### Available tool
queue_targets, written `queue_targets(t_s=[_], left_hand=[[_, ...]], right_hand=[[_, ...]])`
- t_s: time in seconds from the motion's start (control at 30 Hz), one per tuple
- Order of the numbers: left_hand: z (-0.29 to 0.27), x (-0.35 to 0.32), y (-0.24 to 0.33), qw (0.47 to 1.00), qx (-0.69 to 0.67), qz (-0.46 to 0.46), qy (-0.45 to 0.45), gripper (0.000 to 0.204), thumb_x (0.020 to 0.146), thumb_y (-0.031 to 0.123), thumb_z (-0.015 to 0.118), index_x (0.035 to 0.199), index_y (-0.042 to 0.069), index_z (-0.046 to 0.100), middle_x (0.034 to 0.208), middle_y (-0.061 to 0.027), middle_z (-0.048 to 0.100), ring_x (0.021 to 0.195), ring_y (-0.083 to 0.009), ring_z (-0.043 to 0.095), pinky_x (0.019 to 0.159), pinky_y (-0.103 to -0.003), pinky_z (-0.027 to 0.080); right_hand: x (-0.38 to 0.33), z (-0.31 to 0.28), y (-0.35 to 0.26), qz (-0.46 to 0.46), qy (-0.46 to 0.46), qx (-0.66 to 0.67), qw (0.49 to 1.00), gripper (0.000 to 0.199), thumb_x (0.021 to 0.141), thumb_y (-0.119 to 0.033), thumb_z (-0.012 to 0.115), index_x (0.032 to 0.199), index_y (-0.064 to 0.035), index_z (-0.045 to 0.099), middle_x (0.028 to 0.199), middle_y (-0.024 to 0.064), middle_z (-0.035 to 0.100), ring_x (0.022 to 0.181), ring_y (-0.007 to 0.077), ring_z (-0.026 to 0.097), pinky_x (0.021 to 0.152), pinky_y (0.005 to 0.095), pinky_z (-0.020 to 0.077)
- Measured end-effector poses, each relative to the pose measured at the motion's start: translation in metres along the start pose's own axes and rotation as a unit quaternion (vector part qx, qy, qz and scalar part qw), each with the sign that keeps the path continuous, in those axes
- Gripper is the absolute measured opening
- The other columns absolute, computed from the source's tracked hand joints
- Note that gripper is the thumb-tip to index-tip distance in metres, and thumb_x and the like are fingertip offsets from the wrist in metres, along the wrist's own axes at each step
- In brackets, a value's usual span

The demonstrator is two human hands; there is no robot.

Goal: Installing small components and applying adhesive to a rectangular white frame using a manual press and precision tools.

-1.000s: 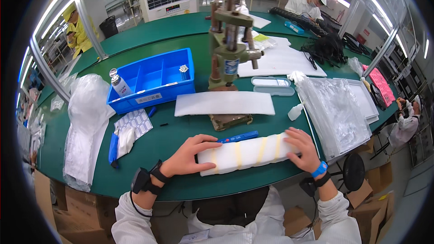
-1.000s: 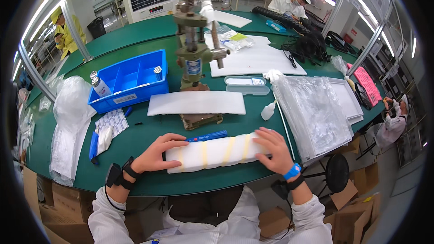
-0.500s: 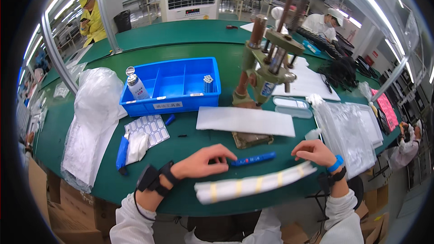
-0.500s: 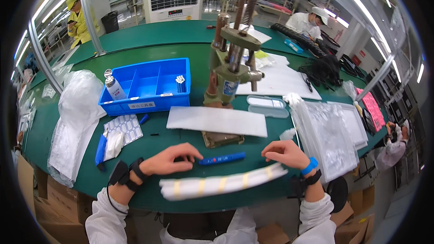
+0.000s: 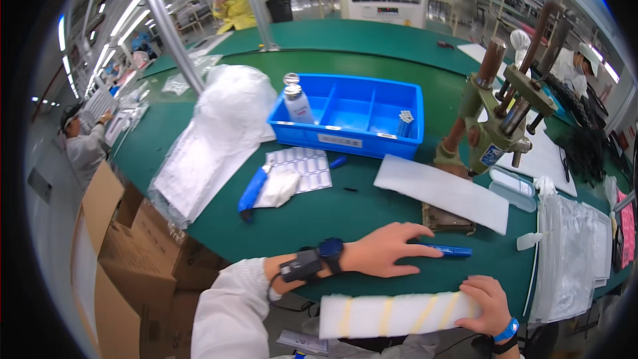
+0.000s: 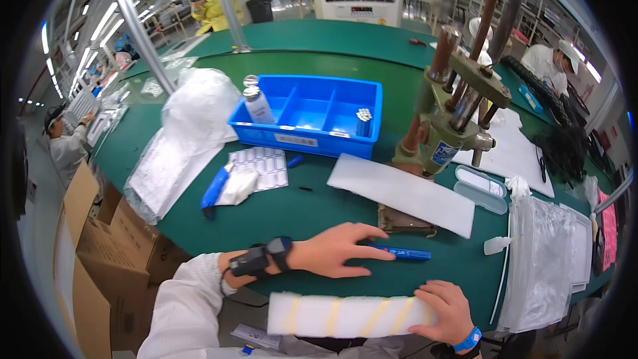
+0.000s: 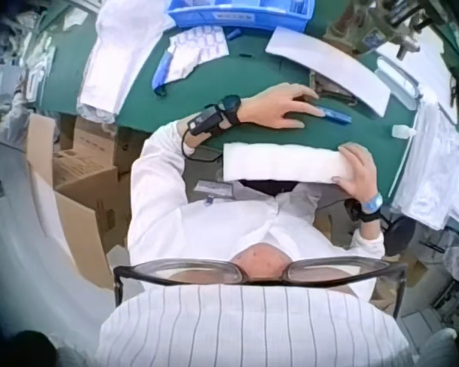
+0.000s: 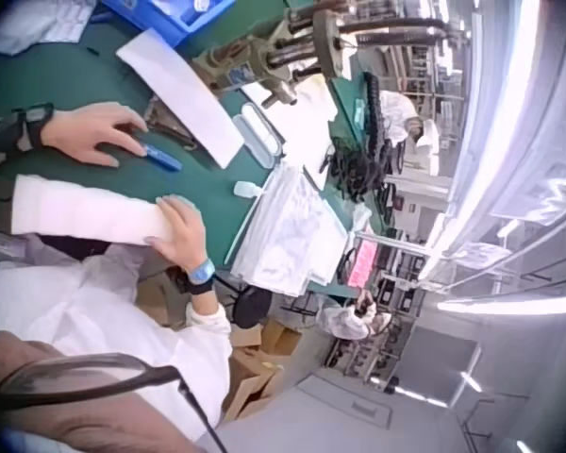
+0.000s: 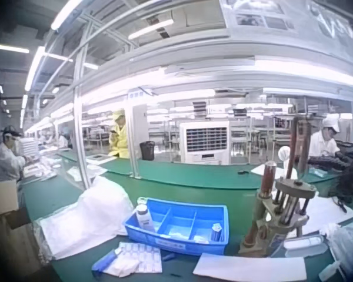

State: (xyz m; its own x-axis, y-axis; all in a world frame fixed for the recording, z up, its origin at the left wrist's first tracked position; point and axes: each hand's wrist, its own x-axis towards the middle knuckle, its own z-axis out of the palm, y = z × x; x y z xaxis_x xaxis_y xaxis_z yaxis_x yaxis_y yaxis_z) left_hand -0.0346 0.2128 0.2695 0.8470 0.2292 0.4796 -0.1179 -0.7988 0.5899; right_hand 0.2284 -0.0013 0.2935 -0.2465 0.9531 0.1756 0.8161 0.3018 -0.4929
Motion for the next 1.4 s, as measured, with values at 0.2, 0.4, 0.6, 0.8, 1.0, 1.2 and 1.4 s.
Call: queue_targets(t_s=[0.2, 0.4, 0.6, 0.8, 1.0, 1.2, 1.4], left_hand=[[0.008, -0.025, -0.012, 0.996, 0.08, 0.033, -0.02, 0.017, 0.082, 0.004, 0.066, 0.094, 0.015, 0.068, 0.114, -0.0041, 0.057, 0.099, -0.0235, 0.057, 0.081, -0.037, 0.046], [-0.047, -0.076, 0.012, 0.98, 0.12, -0.129, 0.092, 0.023, 0.081, 0.004, 0.066, 0.103, 0.011, 0.066, 0.118, -0.008, 0.061, 0.112, -0.0295, 0.057, 0.091, -0.039, 0.046], [-0.102, -0.157, -0.014, 0.723, 0.574, -0.27, 0.273, 0.026, 0.08, 0.008, 0.064, 0.106, 0.009, 0.067, 0.102, -0.0112, 0.065, 0.094, -0.031, 0.062, 0.084, -0.044, 0.047], [-0.131, -0.099, 0.006, 0.775, 0.379, -0.203, 0.463, 0.028, 0.078, -0.012, 0.061, 0.101, 0.002, 0.068, 0.097, -0.0135, 0.065, 0.083, -0.0306, 0.066, 0.065, -0.034, 0.052], [-0.103, -0.117, -0.066, 0.836, 0.407, -0.267, 0.253, 0.035, 0.085, 0.025, 0.07, 0.117, 0.009, 0.066, 0.123, -0.0206, 0.06, 0.112, -0.0387, 0.059, 0.095, -0.043, 0.049], [-0.111, -0.14, -0.06, 0.863, 0.357, -0.302, 0.189, 0.038, 0.085, 0.02, 0.066, 0.121, 0.009, 0.063, 0.128, -0.0203, 0.059, 0.117, -0.0378, 0.057, 0.101, -0.042, 0.045], [-0.12, -0.144, -0.045, 0.909, 0.226, -0.286, 0.203, 0.047, 0.081, 0.016, 0.064, 0.127, 0.006, 0.058, 0.126, -0.0175, 0.061, 0.117, -0.0342, 0.058, 0.102, -0.04, 0.044]], right_hand=[[-0.027, -0.015, 0.019, 0.057, 0.054, 0.021, 0.997, 0.064, 0.062, -0.038, 0.087, 0.113, -0.0026, 0.068, 0.109, 0.0149, 0.064, 0.099, 0.0343, 0.061, 0.089, 0.0437, 0.0492], [-0.039, -0.01, 0.042, 0.061, 0.134, 0.103, 0.984, 0.057, 0.07, -0.034, 0.08, 0.112, 0.0008, 0.067, 0.116, 0.0195, 0.063, 0.107, 0.0368, 0.06, 0.094, 0.0425, 0.0477], [-0.041, -0.01, 0.036, 0.045, 0.174, 0.134, 0.975, 0.047, 0.073, -0.027, 0.074, 0.11, 0.0006, 0.066, 0.113, 0.0205, 0.063, 0.104, 0.0377, 0.06, 0.092, 0.0437, 0.0473], [-0.041, -0.01, 0.036, 0.06, 0.164, 0.129, 0.976, 0.047, 0.077, -0.03, 0.071, 0.11, 0.0023, 0.065, 0.112, 0.022, 0.063, 0.103, 0.0369, 0.06, 0.091, 0.0431, 0.0473], [-0.042, -0.01, 0.035, 0.061, 0.174, 0.141, 0.973, 0.047, 0.08, -0.032, 0.07, 0.111, 0.0024, 0.064, 0.113, 0.0214, 0.063, 0.103, 0.0359, 0.06, 0.091, 0.042, 0.0468], [-0.046, -0.009, 0.038, 0.075, 0.184, 0.128, 0.972, 0.046, 0.081, -0.032, 0.069, 0.112, 0.0024, 0.064, 0.113, 0.0217, 0.063, 0.104, 0.0358, 0.06, 0.092, 0.0422, 0.0466], [-0.045, -0.018, 0.034, 0.072, 0.165, 0.069, 0.981, 0.031, 0.087, -0.015, 0.066, 0.115, -0.002, 0.065, 0.123, 0.0183, 0.063, 0.116, 0.0366, 0.059, 0.1, 0.0407, 0.0444]])
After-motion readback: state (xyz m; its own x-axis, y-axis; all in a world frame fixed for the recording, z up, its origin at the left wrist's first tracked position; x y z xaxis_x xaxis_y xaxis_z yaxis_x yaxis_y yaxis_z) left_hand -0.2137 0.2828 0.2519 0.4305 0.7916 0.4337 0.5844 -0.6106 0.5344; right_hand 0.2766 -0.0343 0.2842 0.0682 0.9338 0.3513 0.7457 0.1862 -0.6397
